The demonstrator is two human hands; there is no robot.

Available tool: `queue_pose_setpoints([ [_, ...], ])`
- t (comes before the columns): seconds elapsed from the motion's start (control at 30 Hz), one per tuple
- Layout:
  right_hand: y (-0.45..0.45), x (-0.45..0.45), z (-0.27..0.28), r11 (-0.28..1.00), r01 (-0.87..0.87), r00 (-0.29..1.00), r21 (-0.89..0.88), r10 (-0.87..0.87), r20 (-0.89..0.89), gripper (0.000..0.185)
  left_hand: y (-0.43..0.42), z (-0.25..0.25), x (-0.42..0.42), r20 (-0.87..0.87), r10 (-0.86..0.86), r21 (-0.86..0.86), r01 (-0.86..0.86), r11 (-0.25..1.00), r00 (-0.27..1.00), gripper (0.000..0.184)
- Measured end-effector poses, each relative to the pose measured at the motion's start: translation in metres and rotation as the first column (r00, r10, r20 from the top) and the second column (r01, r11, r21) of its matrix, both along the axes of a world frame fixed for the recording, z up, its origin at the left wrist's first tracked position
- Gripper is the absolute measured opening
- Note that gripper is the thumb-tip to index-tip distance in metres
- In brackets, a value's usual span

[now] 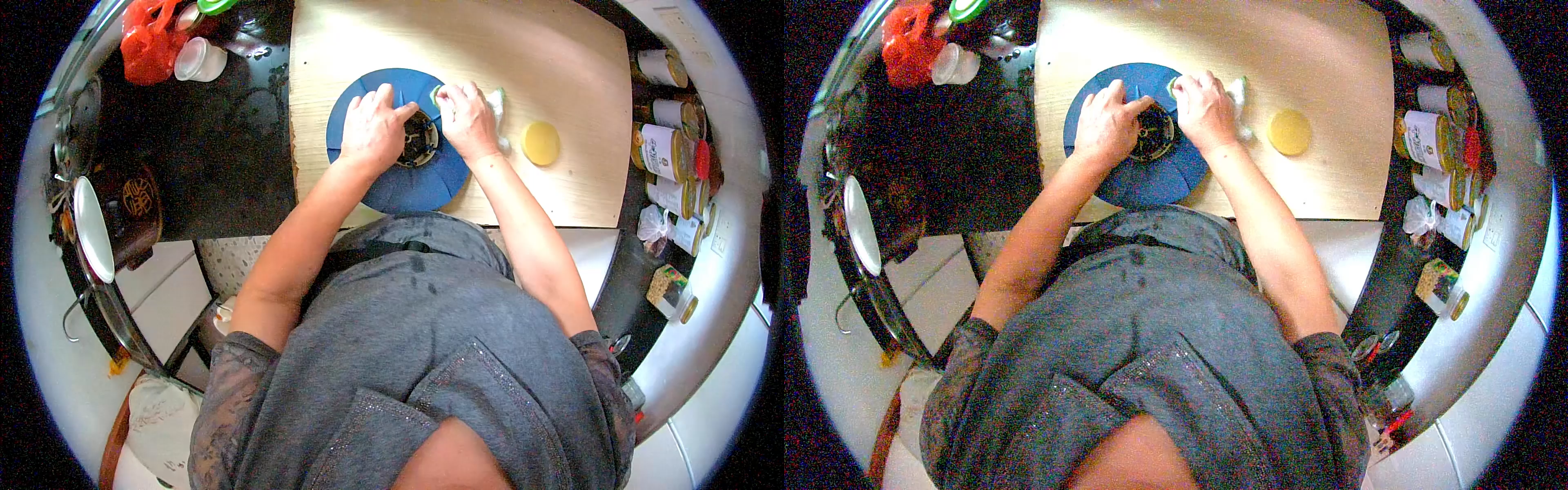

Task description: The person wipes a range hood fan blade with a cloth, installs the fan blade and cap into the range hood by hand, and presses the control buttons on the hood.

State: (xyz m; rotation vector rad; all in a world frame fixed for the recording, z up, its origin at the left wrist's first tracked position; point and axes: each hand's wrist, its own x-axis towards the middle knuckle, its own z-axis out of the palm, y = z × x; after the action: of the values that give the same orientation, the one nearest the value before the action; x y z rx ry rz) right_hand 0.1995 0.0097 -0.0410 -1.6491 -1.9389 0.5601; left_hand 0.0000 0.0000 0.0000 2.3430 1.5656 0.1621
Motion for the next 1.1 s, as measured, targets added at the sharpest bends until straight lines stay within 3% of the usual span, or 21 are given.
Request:
queue_pose_setpoints([
  [0.07,0.008,-0.001,-0.006,0.985,0.050,0.987,0.168,-0.074,0.140,0.010,0.000,0.000,-0.001,0.001,-0.033,0.120,0.033,0.992,0.999,0.034],
  [0.17,0.018,0.019,-0.004,0.984,0.059,0.959,0.171,-0.103,0.264,0.011,-0.002,0.003,0.011,0.119,-0.071,0.245,0.040,0.969,0.990,0.031],
  [0.33,0.031,0.013,-0.017,0.973,0.108,0.946,0.202,-0.163,0.279,0.013,0.004,0.001,-0.001,0.160,-0.104,0.130,0.083,0.988,0.982,0.020],
  [0.4,0.039,0.017,-0.014,0.974,0.224,0.973,0.025,-0.222,-0.067,0.016,0.006,-0.004,-0.002,0.179,-0.112,0.124,0.090,0.988,0.977,0.017],
  [0.43,0.037,0.018,-0.008,0.974,0.226,0.972,0.026,-0.224,-0.064,0.016,0.005,-0.007,-0.003,0.189,-0.098,0.134,0.073,0.988,0.977,0.014],
  [0.5,0.029,0.021,0.007,0.989,0.144,0.936,-0.034,-0.147,-0.318,0.016,0.007,-0.012,-0.003,0.206,-0.085,0.142,0.057,0.988,0.975,0.012],
  [0.53,0.024,0.014,0.013,0.992,0.104,0.963,-0.066,-0.117,-0.242,0.012,0.009,-0.013,-0.003,0.223,-0.103,0.154,0.069,0.986,0.969,0.011],
  [0.57,0.013,0.008,0.019,0.998,-0.032,0.962,-0.048,0.018,-0.272,0.009,0.011,-0.015,-0.003,0.238,-0.120,0.168,0.081,0.982,0.964,0.010],
  [0.63,-0.003,-0.010,0.016,0.987,-0.151,0.987,0.054,0.154,-0.043,0.007,0.013,-0.016,-0.001,0.224,-0.139,0.175,0.101,0.979,0.965,0.010],
  [0.67,-0.009,-0.014,0.019,0.992,-0.117,0.993,0.039,0.116,0.037,0.008,0.014,-0.017,-0.001,0.211,-0.154,0.180,0.116,0.977,0.965,0.010],
  [0.83,0.011,-0.011,-0.001,0.993,-0.086,0.994,0.081,0.080,0.078,0.014,0.015,-0.019,-0.001,0.254,-0.164,0.175,0.121,0.977,0.953,0.008],
  [0.93,0.031,-0.005,-0.004,0.998,-0.013,0.959,0.054,-0.003,0.284,0.019,0.014,-0.017,0.000,0.260,-0.152,0.168,0.110,0.980,0.954,0.007],
  [1.0,0.032,-0.006,-0.006,0.994,-0.021,0.948,0.103,-0.013,0.317,0.020,0.012,-0.016,-0.001,0.272,-0.138,0.174,0.093,0.980,0.952,0.007],
  [1.1,0.039,0.000,-0.008,0.990,0.014,0.922,0.139,-0.066,0.380,0.020,0.011,-0.014,0.001,0.280,-0.120,0.164,0.075,0.984,0.952,0.015],
])
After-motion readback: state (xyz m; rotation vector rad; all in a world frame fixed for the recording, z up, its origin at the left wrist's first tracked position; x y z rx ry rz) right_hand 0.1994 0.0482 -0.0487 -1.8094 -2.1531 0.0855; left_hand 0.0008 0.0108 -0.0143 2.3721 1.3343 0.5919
